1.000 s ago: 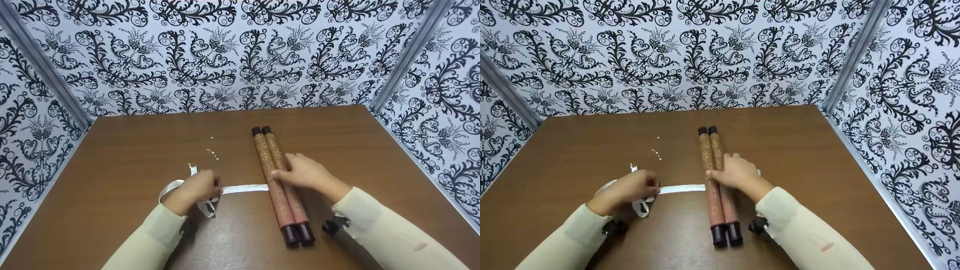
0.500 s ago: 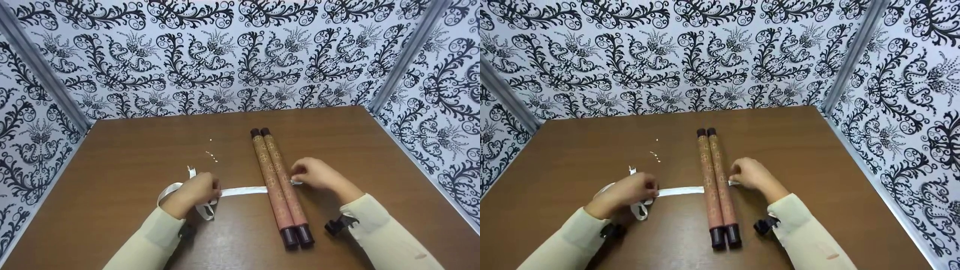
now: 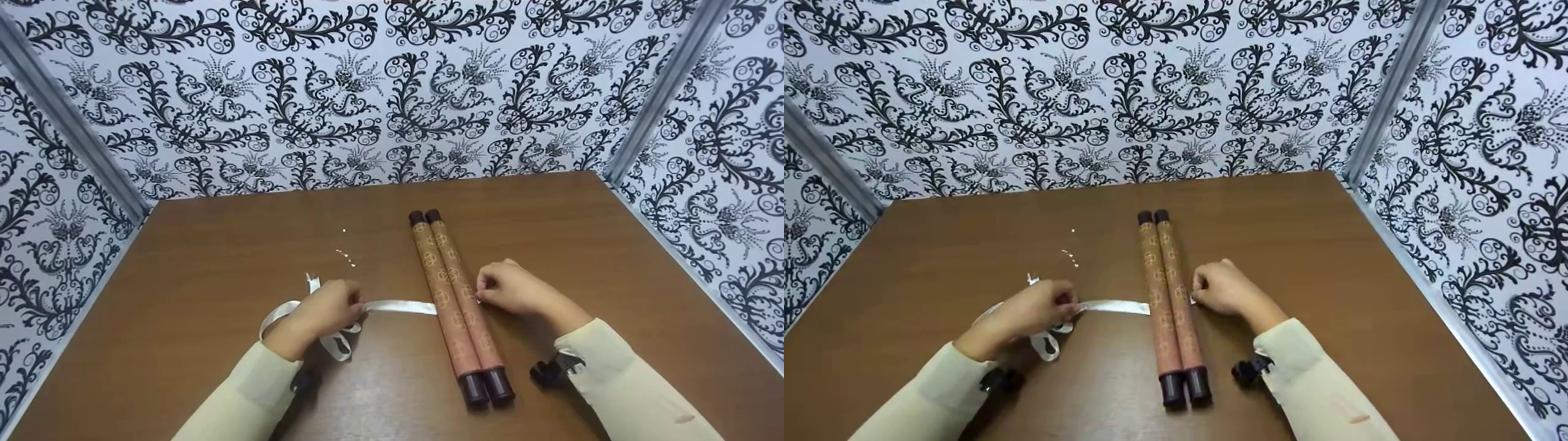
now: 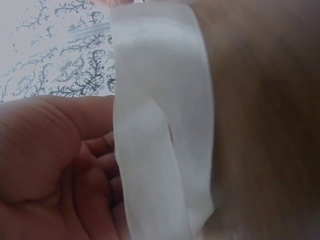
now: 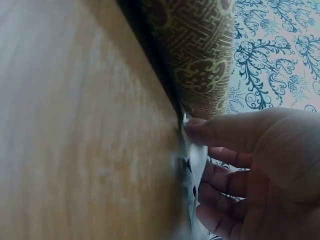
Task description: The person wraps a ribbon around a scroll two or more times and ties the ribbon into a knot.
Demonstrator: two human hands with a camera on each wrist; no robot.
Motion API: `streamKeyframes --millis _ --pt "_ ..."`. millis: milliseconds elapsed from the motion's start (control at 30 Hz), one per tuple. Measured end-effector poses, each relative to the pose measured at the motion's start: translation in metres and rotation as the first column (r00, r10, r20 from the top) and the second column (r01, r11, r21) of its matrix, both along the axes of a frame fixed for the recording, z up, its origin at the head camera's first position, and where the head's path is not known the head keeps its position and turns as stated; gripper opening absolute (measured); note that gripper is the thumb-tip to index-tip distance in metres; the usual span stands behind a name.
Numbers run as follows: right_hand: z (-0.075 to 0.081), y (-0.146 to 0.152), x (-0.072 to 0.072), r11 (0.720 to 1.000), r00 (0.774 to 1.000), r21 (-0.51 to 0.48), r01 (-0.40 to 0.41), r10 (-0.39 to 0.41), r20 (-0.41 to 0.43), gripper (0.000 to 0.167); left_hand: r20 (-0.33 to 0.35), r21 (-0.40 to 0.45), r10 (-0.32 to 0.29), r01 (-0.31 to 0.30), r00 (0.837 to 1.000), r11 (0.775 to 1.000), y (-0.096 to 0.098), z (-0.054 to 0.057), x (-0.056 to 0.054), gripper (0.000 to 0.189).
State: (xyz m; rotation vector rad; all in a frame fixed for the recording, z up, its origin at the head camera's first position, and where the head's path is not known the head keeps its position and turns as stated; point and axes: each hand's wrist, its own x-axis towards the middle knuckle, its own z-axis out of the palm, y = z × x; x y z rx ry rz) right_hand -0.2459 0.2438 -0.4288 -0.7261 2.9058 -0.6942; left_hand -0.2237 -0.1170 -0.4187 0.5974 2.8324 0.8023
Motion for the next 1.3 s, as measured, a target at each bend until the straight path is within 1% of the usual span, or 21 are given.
streamKeyframes --millis 100,167,267,333,433,500,567,600,667,733,833,933,1033,1133,1300 --pt "0.002 0.0 0.0 0.999 0.999 -0.036 0.019 -0.018 0.032 0.016 0.01 0.078 0.006 -0.007 1.0 0.997 0.001 0.0 -0.003 0.007" --pt "0.003 0.0 -0.001 0.999 0.998 -0.05 0.017 -0.014 0.054 0.013 0.034 0.14 0.011 -0.016 0.999 0.99 0.002 0.0 -0.004 0.009" --pt "0.003 0.0 -0.002 0.998 0.996 -0.057 0.012 -0.006 0.094 0.011 0.086 0.248 0.016 -0.037 0.996 0.968 0.003 0.0 -0.006 0.013" --pt "0.003 0.001 -0.002 0.999 0.995 -0.045 0.004 0.001 0.1 0.012 0.136 0.312 0.028 -0.07 0.99 0.947 0.004 0.0 -0.007 0.014" --pt "0.002 0.002 -0.003 1.0 0.996 -0.024 -0.006 0.008 0.083 0.015 0.208 0.425 0.026 -0.114 0.978 0.898 0.006 0.0 -0.008 0.015" --pt "0.002 0.002 -0.004 1.0 0.998 -0.018 -0.009 0.01 0.058 0.015 0.242 0.473 0.02 -0.136 0.97 0.87 0.007 -0.001 -0.01 0.014" --pt "0.002 0.003 -0.004 1.0 0.999 -0.019 -0.009 0.009 0.036 0.015 0.282 0.519 -0.003 -0.15 0.959 0.841 0.007 -0.002 -0.011 0.014" --pt "0.002 0.003 -0.005 1.0 0.999 -0.023 -0.006 0.007 0.031 0.015 0.291 0.528 -0.012 -0.151 0.957 0.836 0.008 -0.002 -0.012 0.015" --pt "0.003 0.004 -0.006 1.0 0.999 -0.029 0.007 -0.006 0.036 0.015 0.281 0.512 -0.021 -0.132 0.959 0.849 0.008 0.0 -0.013 0.015" --pt "0.003 0.006 -0.007 0.999 0.999 -0.031 0.026 -0.025 0.041 0.015 0.26 0.48 -0.027 -0.104 0.965 0.871 0.009 0.003 -0.014 0.015" --pt "0.003 0.01 -0.009 0.998 0.998 -0.03 0.053 -0.051 0.047 0.014 0.191 0.389 -0.004 -0.072 0.982 0.919 0.01 0.007 -0.015 0.015" --pt "0.002 0.012 -0.012 0.997 0.996 -0.031 0.074 -0.072 0.05 0.013 0.14 0.328 0.02 -0.066 0.99 0.942 0.012 0.007 -0.016 0.017" --pt "0.002 0.014 -0.013 0.996 0.995 -0.032 0.086 -0.084 0.06 0.013 0.117 0.287 0.037 -0.069 0.992 0.955 0.01 0.004 -0.016 0.023" --pt "0.003 0.018 -0.015 0.995 0.994 -0.034 0.095 -0.093 0.06 0.014 0.109 0.251 0.046 -0.072 0.993 0.965 0.006 0.001 -0.017 0.026" --pt "0.003 0.026 -0.019 0.993 0.993 -0.034 0.115 -0.114 0.034 0.013 0.091 0.236 0.009 -0.031 0.996 0.971 0.003 -0.001 -0.019 0.024"
